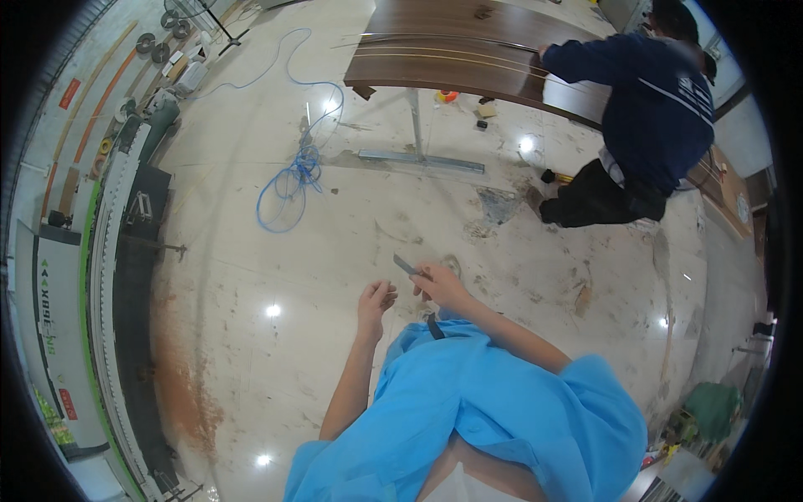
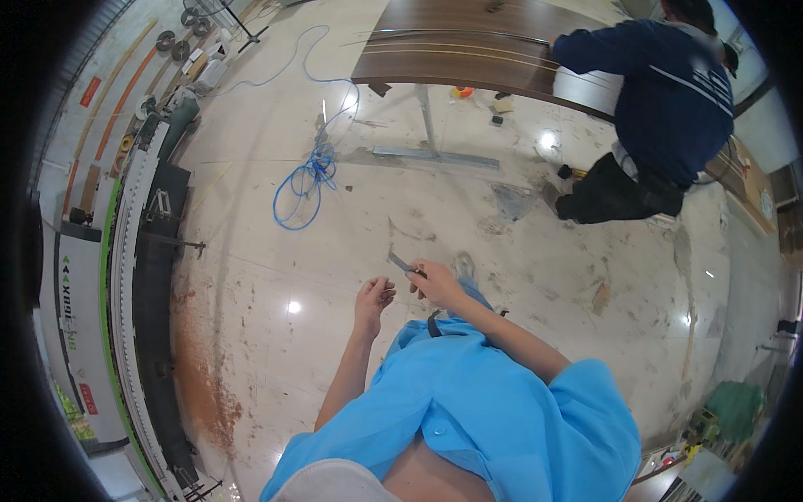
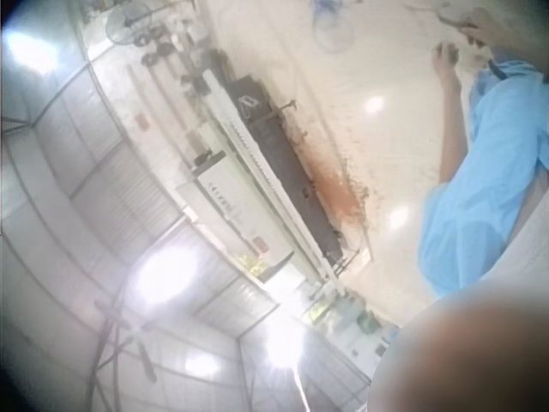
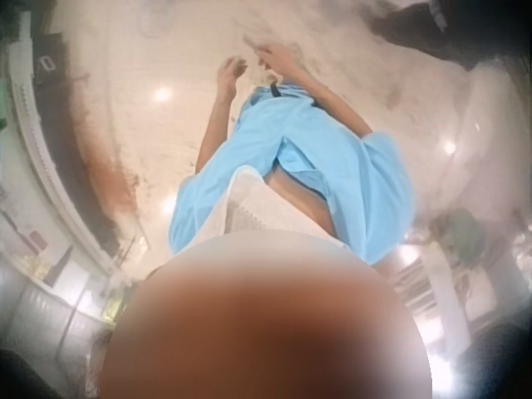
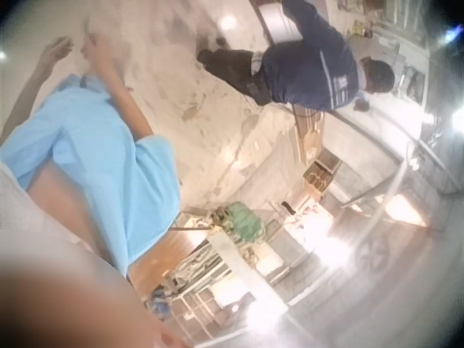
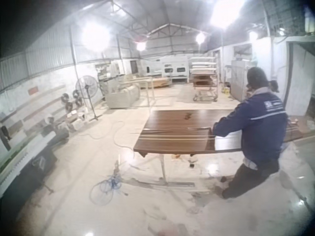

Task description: The person applies a thin veneer tape to the edge of a large wooden panel using a small metal scraper. They press and smooth the tape along the edge, then trim the excess with the scraper. Another person assists by holding the panel and using a nail gun.

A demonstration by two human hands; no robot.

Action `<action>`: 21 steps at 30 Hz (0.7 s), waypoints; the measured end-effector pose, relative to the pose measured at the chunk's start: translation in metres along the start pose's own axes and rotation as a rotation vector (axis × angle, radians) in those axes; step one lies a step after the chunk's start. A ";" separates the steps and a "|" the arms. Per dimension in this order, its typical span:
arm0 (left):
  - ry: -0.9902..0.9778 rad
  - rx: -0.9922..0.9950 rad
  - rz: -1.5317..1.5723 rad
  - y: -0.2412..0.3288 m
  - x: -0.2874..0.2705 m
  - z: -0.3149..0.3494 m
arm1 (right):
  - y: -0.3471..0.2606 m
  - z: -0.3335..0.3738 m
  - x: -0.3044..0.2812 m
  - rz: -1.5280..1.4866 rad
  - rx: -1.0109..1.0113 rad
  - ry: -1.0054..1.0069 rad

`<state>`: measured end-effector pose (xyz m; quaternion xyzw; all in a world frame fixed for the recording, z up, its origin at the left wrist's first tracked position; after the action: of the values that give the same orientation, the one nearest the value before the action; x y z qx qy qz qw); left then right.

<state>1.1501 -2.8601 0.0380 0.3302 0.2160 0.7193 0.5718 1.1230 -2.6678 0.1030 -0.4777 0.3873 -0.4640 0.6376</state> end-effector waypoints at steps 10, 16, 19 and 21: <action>0.023 0.124 -0.183 0.149 0.002 -0.151 | 0.008 -0.197 -0.047 -0.191 0.059 0.055; 0.217 0.055 -0.246 0.191 -0.079 -0.212 | -0.040 -0.347 -0.074 -0.046 -0.031 -0.044; 0.382 0.001 -0.129 0.177 -0.142 -0.229 | -0.064 -0.416 -0.076 0.021 -0.061 -0.107; 0.459 -0.053 -0.021 0.158 -0.185 -0.234 | -0.076 -0.459 -0.076 0.038 -0.077 -0.112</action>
<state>0.8975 -3.0630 -0.0565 0.1404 0.3247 0.7751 0.5235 0.6554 -2.7178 0.0686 -0.5195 0.3776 -0.4093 0.6481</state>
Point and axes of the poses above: each hand's wrist, its own z-axis away from the middle knuckle, its own x-axis out of the palm, y = z × x, the point moved 8 cm from there along -z, towards the middle knuckle, and after that the axes turned 9 degrees about -x, right-handed, at the moved point
